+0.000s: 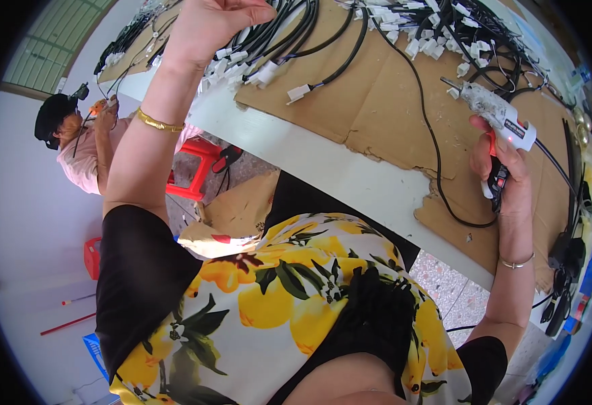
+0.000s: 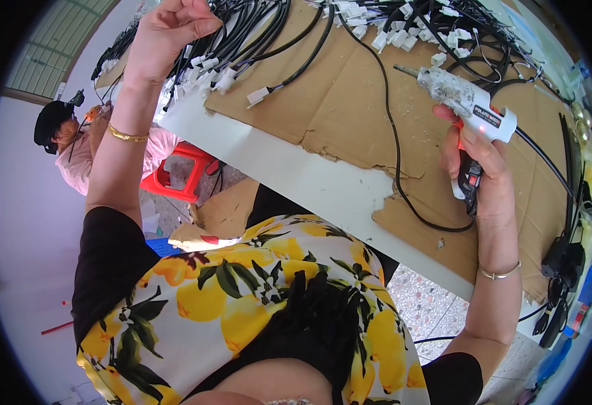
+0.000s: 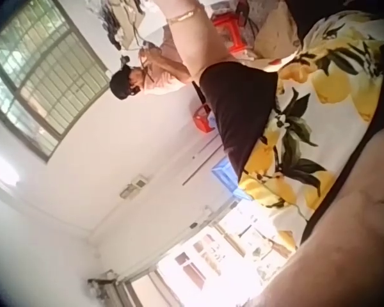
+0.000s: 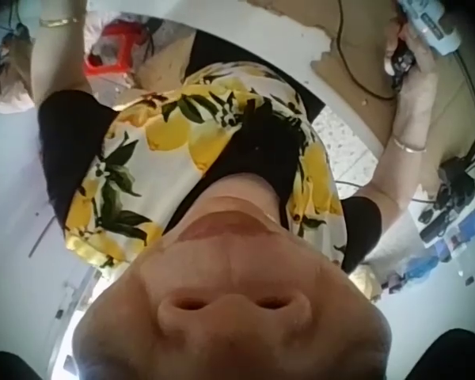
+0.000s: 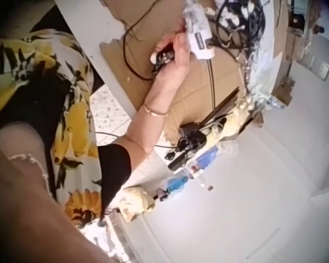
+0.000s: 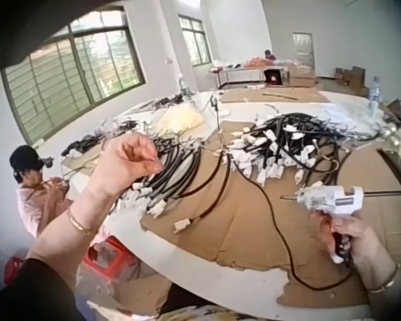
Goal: Applying hot glue to the connectors of electronic wire harnesses on an assembly table.
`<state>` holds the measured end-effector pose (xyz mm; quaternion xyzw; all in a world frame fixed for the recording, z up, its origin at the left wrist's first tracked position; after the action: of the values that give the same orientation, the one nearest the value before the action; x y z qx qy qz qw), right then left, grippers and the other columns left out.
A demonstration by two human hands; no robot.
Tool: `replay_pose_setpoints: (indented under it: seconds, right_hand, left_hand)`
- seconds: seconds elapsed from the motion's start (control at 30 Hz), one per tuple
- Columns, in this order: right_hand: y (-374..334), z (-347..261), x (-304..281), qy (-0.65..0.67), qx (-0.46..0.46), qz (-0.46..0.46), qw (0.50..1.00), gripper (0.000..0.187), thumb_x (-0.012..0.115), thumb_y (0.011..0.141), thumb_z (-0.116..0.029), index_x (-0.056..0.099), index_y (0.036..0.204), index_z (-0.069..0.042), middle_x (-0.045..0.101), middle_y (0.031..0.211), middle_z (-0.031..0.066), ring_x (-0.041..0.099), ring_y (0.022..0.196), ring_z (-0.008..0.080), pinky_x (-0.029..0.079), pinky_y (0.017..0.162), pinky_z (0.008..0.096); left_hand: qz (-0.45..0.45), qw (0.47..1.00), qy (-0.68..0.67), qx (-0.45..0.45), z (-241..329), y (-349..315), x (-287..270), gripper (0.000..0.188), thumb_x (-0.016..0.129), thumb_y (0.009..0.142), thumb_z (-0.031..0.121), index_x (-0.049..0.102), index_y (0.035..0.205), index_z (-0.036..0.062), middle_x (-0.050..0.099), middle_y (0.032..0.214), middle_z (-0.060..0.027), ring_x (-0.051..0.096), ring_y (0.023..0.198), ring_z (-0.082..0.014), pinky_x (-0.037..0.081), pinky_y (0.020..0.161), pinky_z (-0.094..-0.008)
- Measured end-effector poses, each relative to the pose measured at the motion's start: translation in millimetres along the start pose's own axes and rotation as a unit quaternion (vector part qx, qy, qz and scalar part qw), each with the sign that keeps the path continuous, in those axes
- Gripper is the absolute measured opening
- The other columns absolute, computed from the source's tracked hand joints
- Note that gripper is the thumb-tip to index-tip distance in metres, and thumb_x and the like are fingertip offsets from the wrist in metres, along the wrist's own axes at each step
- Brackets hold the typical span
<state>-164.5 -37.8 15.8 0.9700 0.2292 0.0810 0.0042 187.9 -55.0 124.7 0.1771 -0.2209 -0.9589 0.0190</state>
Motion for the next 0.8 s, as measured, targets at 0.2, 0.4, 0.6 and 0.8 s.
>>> replay_pose_setpoints:
  seconds: [0.2,0.4,0.6,0.8]
  right_hand:
    - [2,0,3,0.003,0.002,-0.014,1.0,0.049,0.052,0.084,-0.03,0.049,0.116,0.007,0.044,0.054,-0.0004,0.035,0.047,0.0067,0.026,0.047,0.0218]
    - [0,1,2,0.007,0.012,-0.008,1.0,0.05,0.054,0.082,-0.03,0.049,0.116,0.006,0.044,0.054,-0.0004,0.034,0.048,0.0068,0.025,0.047,0.0218]
    - [0,1,4,0.015,0.011,-0.014,1.0,0.05,0.054,0.082,-0.03,0.049,0.117,0.006,0.044,0.055,-0.0006,0.034,0.049,0.0065,0.025,0.048,0.0217]
    - [2,4,3,0.017,0.012,-0.018,1.0,0.049,0.054,0.082,-0.029,0.048,0.117,0.006,0.044,0.055,-0.0008,0.034,0.049,0.0067,0.025,0.048,0.0217]
  left_hand:
    - [0.009,0.998,0.046,-0.035,-36,-19,-25,0.018,0.064,0.074,-0.008,0.058,0.086,0.0042,0.063,0.08,-0.0007,0.06,0.078,-0.0086,0.046,0.074,-0.0205]
    - [0.041,0.999,0.004,0.016,-25,-40,-33,0.018,0.065,0.074,-0.007,0.059,0.087,0.0044,0.064,0.08,-0.0019,0.06,0.078,-0.0082,0.046,0.073,-0.0205]
    - [0.037,0.999,-0.019,-0.024,-25,-58,-25,0.016,0.068,0.073,-0.004,0.06,0.085,0.0023,0.063,0.081,-0.0009,0.058,0.073,-0.0068,0.047,0.07,-0.0194]
    - [0.029,0.99,0.126,-0.054,-46,-106,-25,0.014,0.068,0.073,-0.002,0.061,0.085,-0.0001,0.062,0.079,-0.0001,0.056,0.075,-0.006,0.044,0.071,-0.019]
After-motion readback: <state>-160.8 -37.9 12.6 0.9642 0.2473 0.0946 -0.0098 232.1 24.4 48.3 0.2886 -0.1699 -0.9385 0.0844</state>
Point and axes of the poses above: each hand's wrist, its own y-axis towards the middle knuckle, its own x-axis out of the palm, z = x × y, the point moved 8 cm from there along y, towards the middle knuckle
